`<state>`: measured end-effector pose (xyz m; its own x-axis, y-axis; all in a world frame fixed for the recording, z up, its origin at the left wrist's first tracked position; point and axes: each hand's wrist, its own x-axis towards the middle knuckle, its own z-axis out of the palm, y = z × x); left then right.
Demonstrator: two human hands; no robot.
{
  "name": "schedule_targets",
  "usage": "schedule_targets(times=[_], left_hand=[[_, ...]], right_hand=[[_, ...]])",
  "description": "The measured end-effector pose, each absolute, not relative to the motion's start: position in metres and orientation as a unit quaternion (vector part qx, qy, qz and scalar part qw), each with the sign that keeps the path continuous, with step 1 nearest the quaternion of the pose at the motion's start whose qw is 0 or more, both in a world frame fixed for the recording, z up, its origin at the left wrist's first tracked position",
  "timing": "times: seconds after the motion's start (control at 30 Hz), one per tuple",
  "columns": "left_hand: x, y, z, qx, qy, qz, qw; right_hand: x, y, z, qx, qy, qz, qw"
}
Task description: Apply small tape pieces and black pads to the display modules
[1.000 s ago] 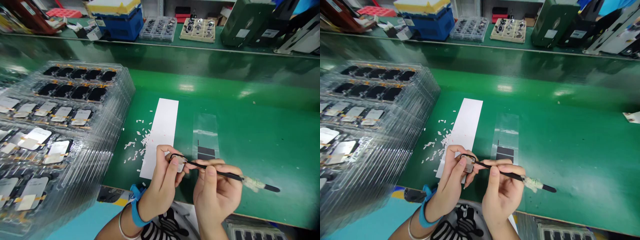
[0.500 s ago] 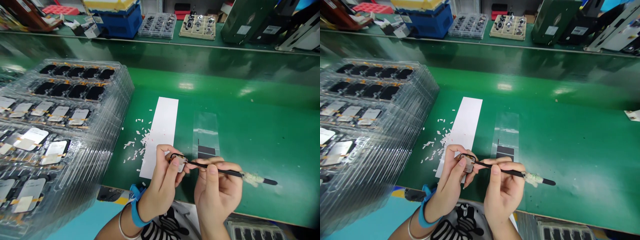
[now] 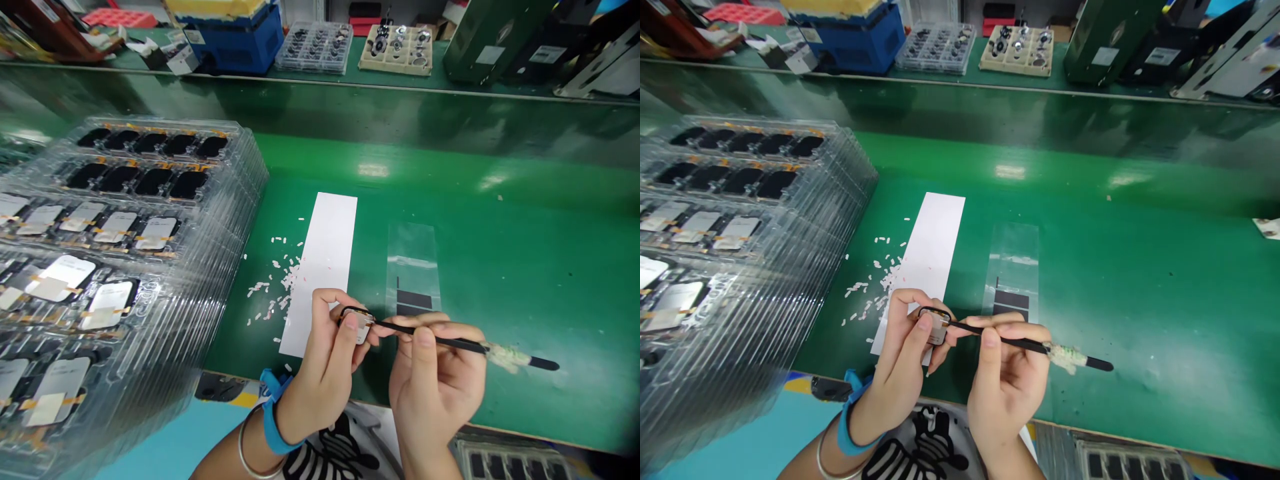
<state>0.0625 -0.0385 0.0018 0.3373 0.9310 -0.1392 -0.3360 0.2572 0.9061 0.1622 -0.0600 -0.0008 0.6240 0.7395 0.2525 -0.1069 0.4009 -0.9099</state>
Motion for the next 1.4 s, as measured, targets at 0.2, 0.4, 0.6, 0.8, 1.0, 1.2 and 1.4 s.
schedule_targets(times=[0.2,0.4,0.6,0.8,1.0,1.2,1.4], left_hand=[[0.065,-0.039,0.002,0.428,0.348,0.47,0.689],[0.064,-0.037,0.001,0.445,0.345,0.468,0.681],[0.062,-0.037,0.001,0.449,0.37,0.463,0.669],[0.063,-0.035,0.003,0.439,0.391,0.449,0.672],[0.065,-0.035,0.003,0.456,0.41,0.445,0.653],[0.063,-0.036,0.002,0.457,0.399,0.422,0.673],[0.062,-0.039,0.002,0.557,0.38,0.358,0.646]], right_hand=[[0.164,-0.058,-0.001,-0.467,-0.335,0.258,0.777],[0.166,-0.057,-0.002,-0.461,-0.339,0.235,0.785],[0.164,-0.058,0.0,-0.452,-0.339,0.242,0.789],[0.164,-0.059,0.002,-0.451,-0.328,0.247,0.792],[0.164,-0.058,0.001,-0.436,-0.322,0.251,0.802],[0.184,-0.068,0.011,-0.48,-0.292,0.195,0.804],[0.245,-0.075,0.01,-0.593,-0.33,0.182,0.711]])
